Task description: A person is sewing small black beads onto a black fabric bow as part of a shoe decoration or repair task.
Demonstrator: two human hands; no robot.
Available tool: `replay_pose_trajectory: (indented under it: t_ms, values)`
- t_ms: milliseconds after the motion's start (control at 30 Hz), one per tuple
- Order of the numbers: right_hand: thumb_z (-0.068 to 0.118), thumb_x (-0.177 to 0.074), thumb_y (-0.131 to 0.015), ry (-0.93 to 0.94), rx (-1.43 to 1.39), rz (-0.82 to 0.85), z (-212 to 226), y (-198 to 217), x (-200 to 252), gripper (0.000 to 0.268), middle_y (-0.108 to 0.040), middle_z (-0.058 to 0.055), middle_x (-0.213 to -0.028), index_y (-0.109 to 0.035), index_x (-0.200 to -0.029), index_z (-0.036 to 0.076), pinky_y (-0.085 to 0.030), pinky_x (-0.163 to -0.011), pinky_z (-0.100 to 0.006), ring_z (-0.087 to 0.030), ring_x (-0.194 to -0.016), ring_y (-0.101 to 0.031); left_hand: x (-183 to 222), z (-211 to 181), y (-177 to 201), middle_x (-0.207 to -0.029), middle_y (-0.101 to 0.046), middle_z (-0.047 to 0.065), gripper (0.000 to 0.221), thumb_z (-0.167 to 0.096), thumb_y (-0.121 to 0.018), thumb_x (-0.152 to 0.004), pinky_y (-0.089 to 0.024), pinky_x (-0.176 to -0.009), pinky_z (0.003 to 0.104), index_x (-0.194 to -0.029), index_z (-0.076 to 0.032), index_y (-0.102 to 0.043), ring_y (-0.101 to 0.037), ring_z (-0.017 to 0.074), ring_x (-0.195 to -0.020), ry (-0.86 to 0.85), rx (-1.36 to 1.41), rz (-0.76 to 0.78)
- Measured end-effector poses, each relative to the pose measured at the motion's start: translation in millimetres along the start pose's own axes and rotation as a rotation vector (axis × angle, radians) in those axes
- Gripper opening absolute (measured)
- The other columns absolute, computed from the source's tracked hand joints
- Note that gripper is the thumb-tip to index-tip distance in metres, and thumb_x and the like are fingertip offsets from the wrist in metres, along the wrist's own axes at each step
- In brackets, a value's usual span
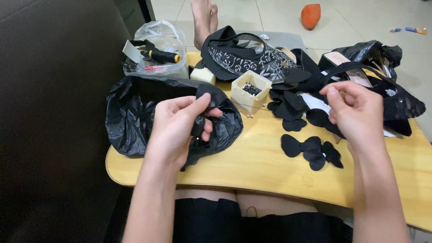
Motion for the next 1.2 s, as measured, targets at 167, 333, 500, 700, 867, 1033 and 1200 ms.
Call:
replay_pose_trajectory:
  t_ms: [167, 333, 500, 700, 867, 1033, 1200]
  values:
    - [0.005, -0.108, -0.054, 0.068, -0.035, 0.206, 43, -55, 19, 0.011, -0.057, -0.004, -0.076, -0.064, -0.107, 0.001, -0.039, -0.056, -0.022, -0.011, -0.064, -0.051, -1, 9, -11, -0.074, -0.072, 0.020, 0.024, -0.007, -0.066, -0.097, -0.038, -0.038, 0.026, -0.088, 0.014, -0.072, -0.047, 0.0142, -0.043, -0.007, 0.053, 0.041]
    - [-0.002, -0.100, -0.059, 0.211, -0.167, 0.384, 107, -93, 56, 0.006, -0.064, -0.004, -0.086, -0.064, -0.100, 0.001, -0.044, -0.067, -0.019, -0.008, -0.073, -0.053, -2, 12, -11, -0.072, -0.071, 0.019, 0.022, -0.008, -0.068, -0.093, -0.036, -0.036, 0.026, -0.089, 0.013, -0.072, -0.047, 0.0140, -0.042, -0.042, 0.072, 0.065]
    - [-0.005, -0.095, -0.067, 0.353, -0.117, 0.391, 128, -101, 68, 0.005, -0.065, -0.005, -0.089, -0.072, -0.097, -0.005, -0.042, -0.070, -0.020, -0.010, -0.076, -0.051, 3, 6, -15, -0.071, -0.071, 0.019, 0.021, -0.008, -0.068, -0.094, -0.037, -0.036, 0.026, -0.087, 0.012, -0.072, -0.046, 0.0130, -0.043, -0.067, 0.072, 0.111]
    - [-0.008, -0.094, -0.068, 0.373, -0.113, 0.354, 125, -97, 64, 0.008, -0.063, -0.008, -0.094, -0.073, -0.099, -0.008, -0.042, -0.072, -0.020, -0.011, -0.079, -0.050, 6, 4, -18, -0.070, -0.071, 0.018, 0.023, -0.007, -0.068, -0.094, -0.038, -0.037, 0.026, -0.082, 0.012, -0.071, -0.047, 0.0129, -0.043, -0.079, 0.052, 0.136]
    - [-0.009, -0.092, -0.069, 0.374, -0.097, 0.355, 125, -96, 65, 0.007, -0.066, -0.008, -0.094, -0.074, -0.097, -0.008, -0.041, -0.068, -0.019, -0.010, -0.075, -0.049, 6, 5, -18, -0.070, -0.071, 0.018, 0.022, -0.007, -0.068, -0.093, -0.038, -0.036, 0.026, -0.082, 0.011, -0.071, -0.047, 0.0127, -0.043, -0.089, 0.055, 0.141]
    - [-0.008, -0.092, -0.070, 0.369, -0.099, 0.355, 124, -96, 65, 0.007, -0.066, -0.007, -0.094, -0.074, -0.097, -0.008, -0.041, -0.067, -0.019, -0.010, -0.075, -0.049, 6, 4, -19, -0.071, -0.072, 0.018, 0.020, -0.007, -0.068, -0.093, -0.039, -0.037, 0.026, -0.083, 0.011, -0.071, -0.047, 0.0128, -0.043, -0.099, 0.045, 0.148]
    - [-0.010, -0.092, -0.070, 0.361, -0.091, 0.339, 122, -94, 63, 0.007, -0.066, -0.007, -0.094, -0.074, -0.097, -0.007, -0.041, -0.068, -0.019, -0.010, -0.075, -0.049, 8, 2, -18, -0.069, -0.072, 0.018, 0.022, -0.007, -0.069, -0.092, -0.039, -0.036, 0.025, -0.080, 0.011, -0.071, -0.048, 0.0122, -0.043, -0.106, 0.012, 0.133]
Point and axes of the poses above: each hand's wrist, its own x-axis away from the middle knuckle, its own y-axis out of the back of the hand, z = x × y, the point moved 10 cm from there along -x, towards the middle knuckle
